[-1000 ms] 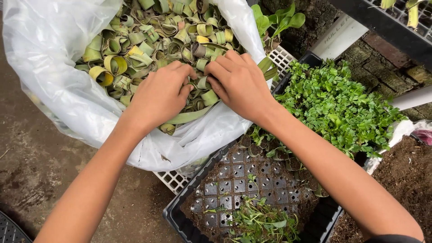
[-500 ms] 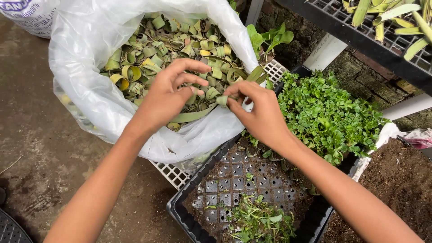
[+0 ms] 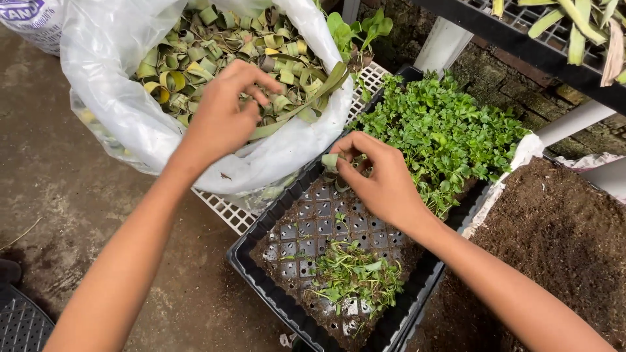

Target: The person takes small seedlings from a black seedling tray and wraps their roots in small pieces of dried leaf material. They then place the wrapped seedlings into a tray filled with soil, pressing the soil around them to secure them in place.

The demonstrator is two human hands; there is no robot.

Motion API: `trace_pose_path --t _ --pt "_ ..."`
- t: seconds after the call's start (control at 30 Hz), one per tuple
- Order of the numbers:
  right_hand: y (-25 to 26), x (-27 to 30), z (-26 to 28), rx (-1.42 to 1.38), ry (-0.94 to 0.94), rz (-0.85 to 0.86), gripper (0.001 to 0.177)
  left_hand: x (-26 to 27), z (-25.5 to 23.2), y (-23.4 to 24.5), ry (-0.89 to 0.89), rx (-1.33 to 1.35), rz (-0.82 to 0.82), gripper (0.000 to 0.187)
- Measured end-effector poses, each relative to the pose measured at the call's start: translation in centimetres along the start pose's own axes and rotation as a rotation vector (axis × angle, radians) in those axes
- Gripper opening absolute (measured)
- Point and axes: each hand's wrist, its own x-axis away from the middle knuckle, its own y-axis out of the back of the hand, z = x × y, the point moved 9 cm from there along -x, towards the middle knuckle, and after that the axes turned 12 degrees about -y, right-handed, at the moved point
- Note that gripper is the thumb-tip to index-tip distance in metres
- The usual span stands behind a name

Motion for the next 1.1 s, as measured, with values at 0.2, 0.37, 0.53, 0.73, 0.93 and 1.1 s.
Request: trace_pose_path --t 0.2,0.37,0.53,0.73,0.93,1.1 --pt "-1.2 -3.6 1.7 0.244 0.28 -0.081 0.008 1.5 2.4 0.1 -0.032 -0.775 0.194 0.036" --pt "-2.2 -8.9 2.0 0.205 0.276 -0.103 0.004 -0.5 2.6 0.8 -0.148 -1.069 0.06 0.033" --pt "-2.3 -13.8 3.6 0.142 0.317 -0.047 0.014 -3.9 4.1 1.0 -0.158 -0.777 0.006 0.032" --pt "-2.0 -18.4 2.9 0.372 0.294 -0.128 0.015 -6.8 11.1 -1.3 0.069 -0.443 0.05 0.027" --pt "-4.1 -21.7 2.2 0.593 0.283 -0.011 0.014 -7.7 13.0 -2.5 0.058 -0.253 0.055 0.008" --pt "-4.8 -22.5 1.6 0.615 0.249 -0.022 0.012 -7.5 14.9 -2.7 0.111 -0.267 0.04 0.006"
